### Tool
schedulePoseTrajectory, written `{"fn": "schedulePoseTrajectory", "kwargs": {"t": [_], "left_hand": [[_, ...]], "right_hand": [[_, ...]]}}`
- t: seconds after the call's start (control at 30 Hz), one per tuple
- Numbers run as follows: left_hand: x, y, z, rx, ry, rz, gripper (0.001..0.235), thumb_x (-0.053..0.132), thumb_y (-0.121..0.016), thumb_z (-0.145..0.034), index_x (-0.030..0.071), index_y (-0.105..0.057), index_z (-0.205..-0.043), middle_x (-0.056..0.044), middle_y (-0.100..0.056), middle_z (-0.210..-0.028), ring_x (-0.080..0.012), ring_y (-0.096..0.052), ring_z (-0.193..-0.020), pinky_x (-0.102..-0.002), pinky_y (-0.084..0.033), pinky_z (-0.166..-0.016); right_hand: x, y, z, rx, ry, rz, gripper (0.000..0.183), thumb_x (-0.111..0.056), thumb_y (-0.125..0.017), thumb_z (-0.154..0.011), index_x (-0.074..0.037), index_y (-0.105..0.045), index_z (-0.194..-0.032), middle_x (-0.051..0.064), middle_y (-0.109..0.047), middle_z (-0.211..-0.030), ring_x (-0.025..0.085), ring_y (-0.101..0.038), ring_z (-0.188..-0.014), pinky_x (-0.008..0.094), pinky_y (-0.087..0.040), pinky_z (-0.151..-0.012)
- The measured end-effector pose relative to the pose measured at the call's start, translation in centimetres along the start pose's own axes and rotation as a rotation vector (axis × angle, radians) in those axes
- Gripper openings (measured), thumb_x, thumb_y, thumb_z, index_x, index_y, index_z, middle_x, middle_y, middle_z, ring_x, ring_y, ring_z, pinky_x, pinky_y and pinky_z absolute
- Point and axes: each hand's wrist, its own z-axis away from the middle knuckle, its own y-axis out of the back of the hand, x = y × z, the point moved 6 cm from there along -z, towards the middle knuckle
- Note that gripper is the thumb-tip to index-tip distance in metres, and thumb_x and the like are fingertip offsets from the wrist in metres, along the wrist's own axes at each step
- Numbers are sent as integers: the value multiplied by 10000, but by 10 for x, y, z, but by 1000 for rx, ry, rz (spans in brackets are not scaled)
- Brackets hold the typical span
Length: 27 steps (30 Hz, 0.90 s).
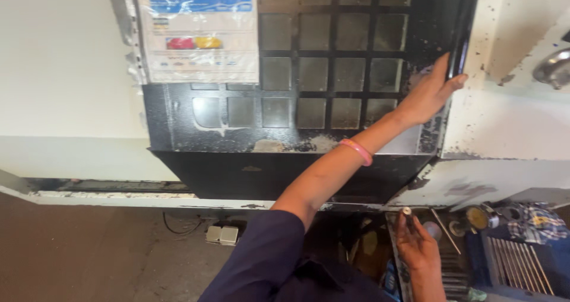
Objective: The person opens and closes the door of a large industrial machine, inserts a cylindrical metal rod into a fixture inside, and presses a red button on the control panel. This sequence is repeated multiple times throughout the clip.
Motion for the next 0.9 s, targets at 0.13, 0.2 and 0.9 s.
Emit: {"fn": "schedulePoseTrajectory", "kwargs": {"t": [0.13, 0.2, 0.9], "left_hand": [[2, 3, 2, -18, -3, -7, 673, 368, -493, -1059, -41, -276, -1547, -263, -710, -1094, -340, -735, -1045, -415, -539, -963], [-3, 1, 2, -20, -1, 2, 677, 378, -491, -1055, -44, -281, -1542, -272, -717, -1097, -355, -741, -1055, -417, -540, -965], [-22, 3, 13, -6, 22, -15, 611, 366, -513, -1068, -22, -337, -1505, -163, -660, -1052, -243, -712, -968, -390, -563, -920]], "right_hand": [[6, 1, 16, 35, 75, 45, 297, -3, -624, -981, 82, -625, -1266, 216, -697, -1245, 345, -692, -1152, 393, -559, -945], [5, 2, 23, 30, 122, 84, 301, -2, -616, -984, 76, -619, -1276, 207, -699, -1263, 334, -693, -1169, 386, -554, -954], [7, 5, 59, 103, 227, 200, 275, -29, -641, -945, -24, -659, -1220, 134, -711, -1230, 293, -699, -1145, 383, -551, -952]]}}
